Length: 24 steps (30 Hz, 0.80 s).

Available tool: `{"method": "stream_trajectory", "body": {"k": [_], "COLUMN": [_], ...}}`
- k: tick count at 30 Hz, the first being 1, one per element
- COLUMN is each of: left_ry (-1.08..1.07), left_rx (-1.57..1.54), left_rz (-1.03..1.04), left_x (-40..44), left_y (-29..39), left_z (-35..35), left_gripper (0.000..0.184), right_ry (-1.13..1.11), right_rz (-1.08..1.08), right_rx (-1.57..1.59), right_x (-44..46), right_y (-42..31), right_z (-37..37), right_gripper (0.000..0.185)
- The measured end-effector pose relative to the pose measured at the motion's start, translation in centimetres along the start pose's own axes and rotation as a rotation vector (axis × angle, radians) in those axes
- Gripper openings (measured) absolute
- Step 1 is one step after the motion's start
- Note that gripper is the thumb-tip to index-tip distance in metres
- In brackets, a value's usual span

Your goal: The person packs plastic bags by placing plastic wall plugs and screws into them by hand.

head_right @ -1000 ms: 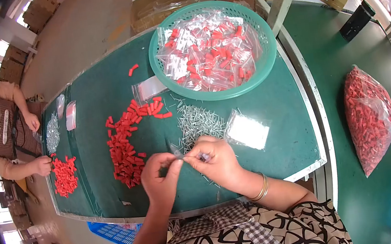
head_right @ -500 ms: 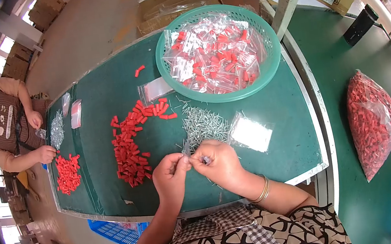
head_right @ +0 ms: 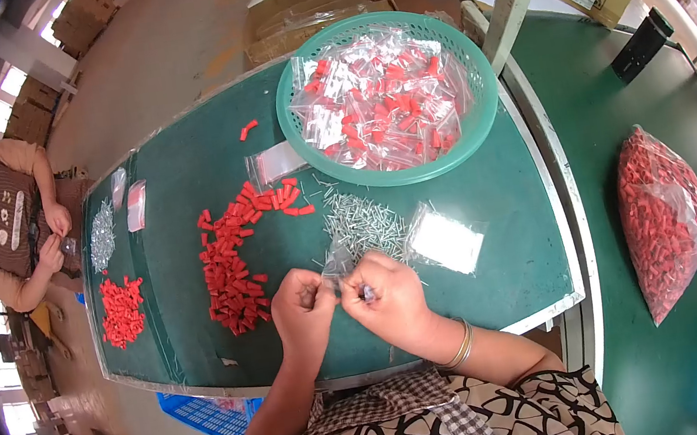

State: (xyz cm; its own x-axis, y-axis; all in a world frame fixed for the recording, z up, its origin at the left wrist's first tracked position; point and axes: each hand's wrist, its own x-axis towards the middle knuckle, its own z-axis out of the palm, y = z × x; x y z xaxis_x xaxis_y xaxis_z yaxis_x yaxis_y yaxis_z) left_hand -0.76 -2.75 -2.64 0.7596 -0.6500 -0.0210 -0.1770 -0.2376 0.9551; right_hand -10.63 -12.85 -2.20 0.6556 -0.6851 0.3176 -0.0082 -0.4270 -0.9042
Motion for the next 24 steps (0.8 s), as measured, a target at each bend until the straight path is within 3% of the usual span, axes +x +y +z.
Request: {"method": "stream_trajectory", "body": {"k": [4,7,11,17,24], "left_ry": [-0.058,0.031,-0.052,-0.175,-0.241], "left_rx": [-0.183,0.252,0.187,0.164,0.100], "left_rz": [-0.080,0.204,0.110,0.085,0.079], "left_x": [0.7,0.7,0.7,0.7,0.7], "left_y": [0.8,0.8,2.3,3.6,3.7], "left_z": [-0.1,-0.4,-1.0,-2.8,-2.6], "left_gripper": [0.023,0.030,0.047,0.070,0.075], "right_ry": [-0.014,0.000,-0.061,-0.361,-0.381], "right_rz": [-0.120,-0.122,-0.169,-0.226,-0.105], "right_rx": [-0.106,-0.165,-0.155,-0.222,0.017], "right_x": [-0.1,0.0,0.1,1.5,1.1], "right_y": [-0.4,-0.3,0.4,-1.4,0.4], "right_z": [0.4,0.1,-1.0,-2.0,-1.4], "right_gripper": [0.017,0.018,0.018,0.067,0.057]}}
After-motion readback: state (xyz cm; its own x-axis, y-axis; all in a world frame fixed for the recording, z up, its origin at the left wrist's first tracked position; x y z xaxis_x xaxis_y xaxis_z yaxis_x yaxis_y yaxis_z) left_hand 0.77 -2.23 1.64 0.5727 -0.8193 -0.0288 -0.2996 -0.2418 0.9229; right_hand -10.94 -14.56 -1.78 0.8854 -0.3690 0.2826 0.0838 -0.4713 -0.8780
